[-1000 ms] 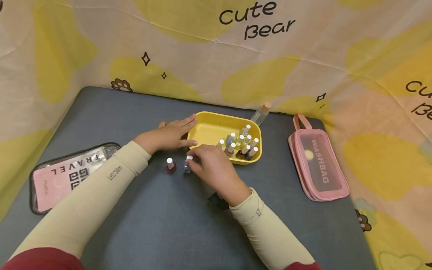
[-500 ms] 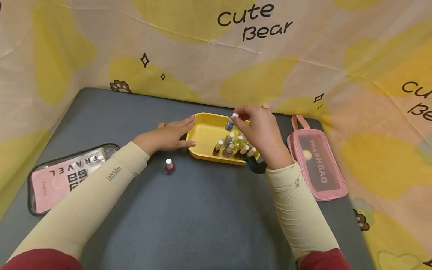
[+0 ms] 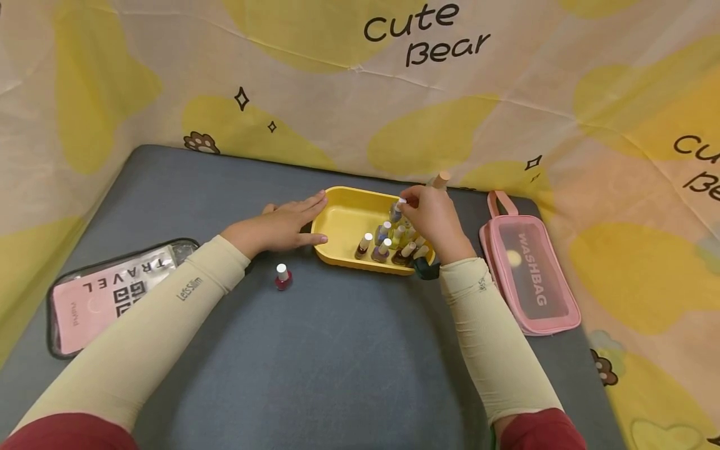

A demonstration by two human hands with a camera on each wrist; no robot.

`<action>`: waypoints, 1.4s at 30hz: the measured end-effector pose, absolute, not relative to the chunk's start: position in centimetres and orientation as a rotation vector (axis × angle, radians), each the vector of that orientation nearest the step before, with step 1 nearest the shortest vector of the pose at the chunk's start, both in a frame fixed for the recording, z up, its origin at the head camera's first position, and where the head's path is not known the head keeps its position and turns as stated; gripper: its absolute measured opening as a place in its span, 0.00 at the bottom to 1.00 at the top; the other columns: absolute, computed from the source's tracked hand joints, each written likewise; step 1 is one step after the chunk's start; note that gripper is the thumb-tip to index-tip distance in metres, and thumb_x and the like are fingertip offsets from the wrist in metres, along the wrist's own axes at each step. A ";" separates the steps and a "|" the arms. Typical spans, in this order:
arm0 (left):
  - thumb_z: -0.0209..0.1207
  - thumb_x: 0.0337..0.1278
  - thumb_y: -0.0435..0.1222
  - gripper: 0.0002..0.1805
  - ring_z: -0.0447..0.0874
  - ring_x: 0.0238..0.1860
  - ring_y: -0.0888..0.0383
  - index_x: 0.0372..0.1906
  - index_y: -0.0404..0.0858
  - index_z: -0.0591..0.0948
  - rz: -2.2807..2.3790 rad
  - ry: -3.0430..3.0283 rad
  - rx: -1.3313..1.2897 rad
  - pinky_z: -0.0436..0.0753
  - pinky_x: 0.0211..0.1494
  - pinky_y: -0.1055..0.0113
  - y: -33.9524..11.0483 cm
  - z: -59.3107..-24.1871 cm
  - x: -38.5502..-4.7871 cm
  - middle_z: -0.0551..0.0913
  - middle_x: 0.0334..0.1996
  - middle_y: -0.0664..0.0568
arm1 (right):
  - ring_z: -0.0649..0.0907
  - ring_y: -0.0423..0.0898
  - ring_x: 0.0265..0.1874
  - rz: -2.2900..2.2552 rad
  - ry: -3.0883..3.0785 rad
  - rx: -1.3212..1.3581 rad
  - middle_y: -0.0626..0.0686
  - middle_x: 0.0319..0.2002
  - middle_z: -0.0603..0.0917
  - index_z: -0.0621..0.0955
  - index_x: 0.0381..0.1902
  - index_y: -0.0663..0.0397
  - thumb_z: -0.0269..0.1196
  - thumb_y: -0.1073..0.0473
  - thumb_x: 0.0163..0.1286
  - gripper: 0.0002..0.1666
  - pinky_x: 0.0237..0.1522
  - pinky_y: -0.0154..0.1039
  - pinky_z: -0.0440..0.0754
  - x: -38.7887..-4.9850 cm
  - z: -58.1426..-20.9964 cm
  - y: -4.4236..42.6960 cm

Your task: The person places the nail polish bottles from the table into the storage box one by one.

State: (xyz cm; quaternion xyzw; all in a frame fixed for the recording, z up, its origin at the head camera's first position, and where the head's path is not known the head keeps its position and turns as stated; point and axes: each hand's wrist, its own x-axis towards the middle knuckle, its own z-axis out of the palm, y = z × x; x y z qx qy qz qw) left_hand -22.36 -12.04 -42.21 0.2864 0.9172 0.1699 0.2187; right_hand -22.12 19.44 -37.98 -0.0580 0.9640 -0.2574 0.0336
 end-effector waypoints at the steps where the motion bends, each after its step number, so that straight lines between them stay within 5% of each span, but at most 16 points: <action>1: 0.53 0.78 0.61 0.50 0.47 0.84 0.38 0.88 0.48 0.41 0.471 2.539 0.791 0.49 0.73 0.25 -12.0 -42.2 -22.4 0.35 0.87 0.56 | 0.87 0.56 0.49 -0.796 2.962 -0.177 0.59 0.50 0.89 0.86 0.60 0.60 0.67 0.57 0.79 0.18 0.54 0.55 0.82 -22.2 -38.2 19.5; 27: 0.53 0.78 0.62 0.50 0.49 0.83 0.38 0.88 0.47 0.43 0.465 2.552 0.802 0.53 0.72 0.27 -12.0 -42.5 -22.3 0.36 0.87 0.56 | 0.87 0.55 0.41 -0.616 2.932 -0.243 0.59 0.46 0.90 0.88 0.52 0.62 0.69 0.57 0.77 0.14 0.46 0.52 0.84 -22.6 -39.9 19.6; 42: 0.53 0.78 0.61 0.50 0.48 0.83 0.38 0.88 0.48 0.41 0.485 2.571 0.763 0.50 0.72 0.25 -11.1 -43.1 -20.6 0.35 0.87 0.56 | 0.89 0.56 0.44 -0.605 3.003 -0.253 0.57 0.54 0.89 0.87 0.60 0.57 0.68 0.50 0.77 0.22 0.47 0.55 0.84 -20.3 -37.8 19.9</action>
